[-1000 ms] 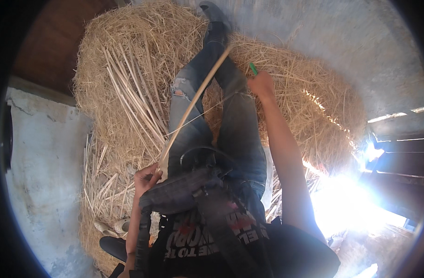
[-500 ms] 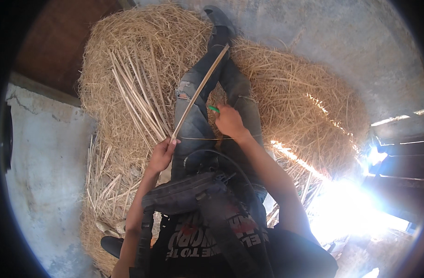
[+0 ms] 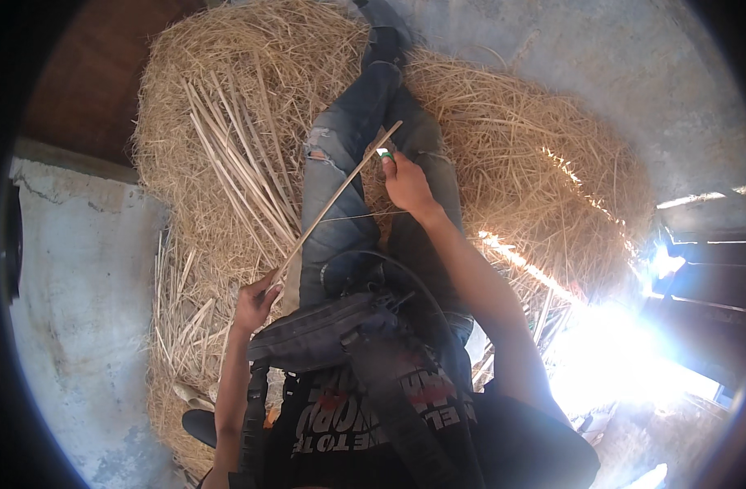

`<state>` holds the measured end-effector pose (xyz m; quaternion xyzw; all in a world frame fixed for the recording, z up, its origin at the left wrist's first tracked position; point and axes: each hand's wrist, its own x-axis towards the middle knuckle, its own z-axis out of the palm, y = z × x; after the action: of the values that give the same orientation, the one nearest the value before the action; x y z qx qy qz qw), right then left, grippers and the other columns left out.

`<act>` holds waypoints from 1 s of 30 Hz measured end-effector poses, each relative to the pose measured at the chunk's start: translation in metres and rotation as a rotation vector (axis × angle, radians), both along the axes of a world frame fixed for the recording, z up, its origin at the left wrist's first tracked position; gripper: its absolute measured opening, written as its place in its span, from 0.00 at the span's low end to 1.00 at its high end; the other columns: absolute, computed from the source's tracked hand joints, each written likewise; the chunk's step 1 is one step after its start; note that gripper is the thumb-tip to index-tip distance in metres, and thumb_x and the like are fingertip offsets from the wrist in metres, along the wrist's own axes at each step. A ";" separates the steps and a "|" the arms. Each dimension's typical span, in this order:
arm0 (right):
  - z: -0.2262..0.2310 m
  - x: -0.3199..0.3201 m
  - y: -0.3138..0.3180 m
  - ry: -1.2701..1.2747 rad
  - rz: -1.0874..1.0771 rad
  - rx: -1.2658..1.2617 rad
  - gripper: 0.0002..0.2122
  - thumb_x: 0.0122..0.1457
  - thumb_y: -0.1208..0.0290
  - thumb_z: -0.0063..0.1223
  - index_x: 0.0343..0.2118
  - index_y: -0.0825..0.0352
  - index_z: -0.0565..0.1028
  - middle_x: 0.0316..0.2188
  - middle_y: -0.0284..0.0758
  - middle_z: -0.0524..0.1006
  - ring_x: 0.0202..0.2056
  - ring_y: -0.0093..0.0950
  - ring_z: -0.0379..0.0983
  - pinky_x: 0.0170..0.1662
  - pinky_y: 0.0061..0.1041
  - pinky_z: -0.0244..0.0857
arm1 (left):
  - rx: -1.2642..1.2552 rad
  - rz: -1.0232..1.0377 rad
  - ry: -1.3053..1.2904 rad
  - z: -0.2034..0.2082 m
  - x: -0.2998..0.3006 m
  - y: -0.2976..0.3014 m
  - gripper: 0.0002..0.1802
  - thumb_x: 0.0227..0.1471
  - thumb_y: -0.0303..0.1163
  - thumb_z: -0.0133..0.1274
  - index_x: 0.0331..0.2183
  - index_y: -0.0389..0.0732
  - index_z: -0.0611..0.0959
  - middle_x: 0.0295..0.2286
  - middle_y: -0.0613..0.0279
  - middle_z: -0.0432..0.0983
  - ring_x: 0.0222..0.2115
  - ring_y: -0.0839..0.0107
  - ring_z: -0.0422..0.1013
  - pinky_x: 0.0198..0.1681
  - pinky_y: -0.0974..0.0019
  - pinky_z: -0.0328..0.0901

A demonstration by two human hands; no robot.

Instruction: The person uses a utility knife to shave thin layers off a bamboo strip while sitting above a pile of straw.

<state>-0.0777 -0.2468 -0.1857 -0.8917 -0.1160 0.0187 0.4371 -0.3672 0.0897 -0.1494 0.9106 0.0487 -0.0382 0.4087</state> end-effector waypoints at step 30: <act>0.002 -0.012 0.035 0.303 0.180 -0.100 0.22 0.73 0.57 0.39 0.43 0.75 0.77 0.42 0.58 0.78 0.48 0.57 0.73 0.52 0.50 0.66 | 0.099 0.025 -0.035 0.013 0.101 -0.079 0.21 0.62 0.38 0.59 0.50 0.33 0.82 0.28 0.34 0.78 0.34 0.37 0.78 0.37 0.48 0.71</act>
<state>-0.0898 -0.2117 -0.1834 -0.8854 -0.1273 0.1975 0.4011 -0.2664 0.0111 -0.1361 0.9296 0.0548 -0.0148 0.3642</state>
